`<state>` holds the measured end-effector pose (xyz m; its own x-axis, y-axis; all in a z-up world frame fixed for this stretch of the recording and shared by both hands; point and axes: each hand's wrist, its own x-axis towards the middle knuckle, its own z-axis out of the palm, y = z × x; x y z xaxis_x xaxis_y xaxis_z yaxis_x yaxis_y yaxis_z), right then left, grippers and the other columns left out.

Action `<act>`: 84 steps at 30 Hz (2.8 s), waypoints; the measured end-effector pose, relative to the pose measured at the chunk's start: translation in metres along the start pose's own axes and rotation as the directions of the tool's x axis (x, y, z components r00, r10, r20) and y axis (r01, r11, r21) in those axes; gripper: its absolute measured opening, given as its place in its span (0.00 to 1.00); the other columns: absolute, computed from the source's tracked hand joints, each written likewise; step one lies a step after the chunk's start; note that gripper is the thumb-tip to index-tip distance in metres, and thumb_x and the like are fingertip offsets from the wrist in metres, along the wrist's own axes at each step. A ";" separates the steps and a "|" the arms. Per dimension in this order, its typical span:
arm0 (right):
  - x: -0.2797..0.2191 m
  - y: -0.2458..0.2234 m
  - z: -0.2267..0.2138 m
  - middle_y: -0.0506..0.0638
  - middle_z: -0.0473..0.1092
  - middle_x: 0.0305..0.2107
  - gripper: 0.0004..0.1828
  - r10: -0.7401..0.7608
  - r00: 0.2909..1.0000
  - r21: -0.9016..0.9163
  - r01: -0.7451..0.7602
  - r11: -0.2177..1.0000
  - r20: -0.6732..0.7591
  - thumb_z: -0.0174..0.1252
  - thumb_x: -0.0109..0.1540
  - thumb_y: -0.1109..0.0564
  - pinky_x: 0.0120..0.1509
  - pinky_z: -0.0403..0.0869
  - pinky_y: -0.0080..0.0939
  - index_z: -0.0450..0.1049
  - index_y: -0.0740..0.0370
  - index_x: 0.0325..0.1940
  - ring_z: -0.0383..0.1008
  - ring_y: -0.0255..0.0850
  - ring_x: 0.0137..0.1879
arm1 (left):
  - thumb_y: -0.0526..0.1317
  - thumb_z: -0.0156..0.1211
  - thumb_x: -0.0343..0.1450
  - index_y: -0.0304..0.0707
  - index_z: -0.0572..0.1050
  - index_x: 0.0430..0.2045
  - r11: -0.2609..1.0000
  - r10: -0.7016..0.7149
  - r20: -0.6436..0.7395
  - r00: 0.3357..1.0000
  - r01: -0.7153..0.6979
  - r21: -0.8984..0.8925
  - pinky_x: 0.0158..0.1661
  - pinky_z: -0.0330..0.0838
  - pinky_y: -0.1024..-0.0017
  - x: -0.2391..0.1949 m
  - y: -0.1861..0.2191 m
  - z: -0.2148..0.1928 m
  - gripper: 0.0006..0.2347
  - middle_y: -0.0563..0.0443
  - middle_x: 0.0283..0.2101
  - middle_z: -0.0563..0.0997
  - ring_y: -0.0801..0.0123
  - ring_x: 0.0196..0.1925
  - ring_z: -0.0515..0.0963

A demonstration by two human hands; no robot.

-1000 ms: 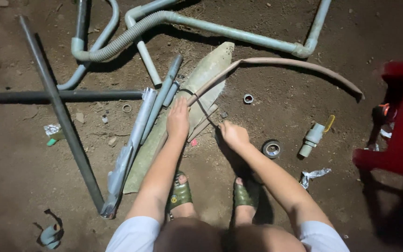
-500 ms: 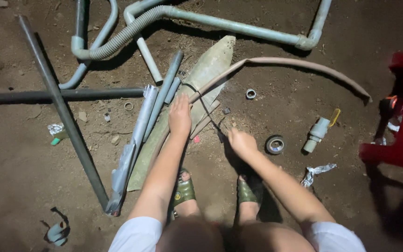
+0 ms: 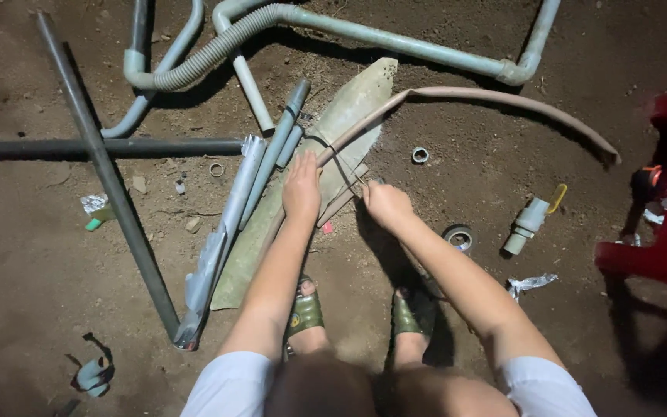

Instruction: The person uses a hacksaw to cut a flexible pipe, then picks up various rigid and flexible pipes and fittings from the ground. They connect a flexible pipe to a rigid pipe and attach a plastic elbow fitting to the assembly.

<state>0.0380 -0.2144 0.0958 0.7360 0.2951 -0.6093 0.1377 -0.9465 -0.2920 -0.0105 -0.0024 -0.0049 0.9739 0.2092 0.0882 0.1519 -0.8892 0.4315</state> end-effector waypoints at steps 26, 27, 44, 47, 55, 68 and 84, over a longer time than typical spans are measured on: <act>-0.087 0.034 0.020 0.70 0.81 0.39 0.24 0.109 0.993 0.038 -0.111 0.993 0.051 0.42 0.74 0.44 0.58 0.79 0.68 0.78 0.63 0.48 0.84 0.66 0.51 | 0.47 0.51 0.83 0.44 0.70 0.70 1.000 -0.022 0.081 0.996 0.023 -0.006 0.69 0.67 0.50 -0.003 -0.006 0.002 0.20 0.45 0.70 0.76 0.51 0.73 0.73; -0.098 0.047 0.021 0.69 0.81 0.38 0.22 0.125 0.991 0.001 -0.125 0.992 0.047 0.43 0.73 0.44 0.58 0.80 0.67 0.77 0.61 0.48 0.84 0.65 0.50 | 0.47 0.51 0.83 0.43 0.70 0.70 1.000 -0.027 0.061 0.998 0.027 -0.008 0.69 0.68 0.49 0.007 -0.004 -0.001 0.20 0.43 0.70 0.76 0.49 0.72 0.74; -0.063 0.026 -0.013 0.72 0.80 0.42 0.30 0.074 0.992 0.045 -0.079 0.996 0.107 0.37 0.74 0.40 0.61 0.77 0.70 0.78 0.64 0.50 0.82 0.68 0.55 | 0.47 0.49 0.83 0.43 0.69 0.71 0.996 -0.030 0.144 0.989 0.042 -0.084 0.72 0.63 0.49 0.003 -0.004 -0.003 0.20 0.44 0.73 0.73 0.49 0.76 0.69; -0.077 0.032 -0.009 0.72 0.80 0.42 0.30 0.092 0.990 0.053 -0.098 0.994 0.109 0.36 0.74 0.40 0.61 0.77 0.70 0.78 0.64 0.50 0.82 0.68 0.55 | 0.47 0.49 0.83 0.44 0.68 0.71 0.996 -0.022 0.140 0.990 0.033 -0.081 0.73 0.61 0.49 0.005 -0.011 0.004 0.20 0.45 0.73 0.73 0.50 0.76 0.68; -0.132 0.063 0.004 0.71 0.81 0.40 0.27 0.179 0.971 0.056 -0.190 0.980 0.161 0.37 0.74 0.43 0.60 0.78 0.70 0.77 0.63 0.51 0.82 0.69 0.53 | 0.46 0.50 0.83 0.44 0.67 0.72 0.997 -0.029 0.142 0.989 0.039 -0.072 0.72 0.63 0.48 0.007 -0.011 0.005 0.21 0.44 0.73 0.72 0.49 0.76 0.69; -0.030 0.000 -0.004 0.69 0.80 0.41 0.29 0.064 0.996 0.073 -0.069 0.995 0.059 0.38 0.73 0.40 0.60 0.78 0.69 0.78 0.62 0.50 0.82 0.67 0.54 | 0.45 0.47 0.84 0.38 0.63 0.74 0.996 0.015 0.218 0.976 0.005 -0.090 0.73 0.61 0.48 0.006 0.001 -0.028 0.22 0.39 0.76 0.68 0.45 0.78 0.65; -0.076 0.035 -0.006 0.71 0.80 0.43 0.27 0.097 0.988 0.028 -0.101 0.994 0.121 0.40 0.74 0.40 0.61 0.78 0.70 0.78 0.61 0.52 0.82 0.68 0.55 | 0.46 0.44 0.85 0.41 0.62 0.75 0.993 -0.036 0.226 0.974 0.061 -0.103 0.75 0.61 0.52 0.007 0.000 -0.018 0.22 0.43 0.77 0.67 0.51 0.79 0.64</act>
<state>-0.0089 -0.2708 0.1366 0.6600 0.2155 -0.7197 0.0441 -0.9674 -0.2492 -0.0065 0.0066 0.0119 0.9807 0.1439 -0.1322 0.1924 -0.8284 0.5261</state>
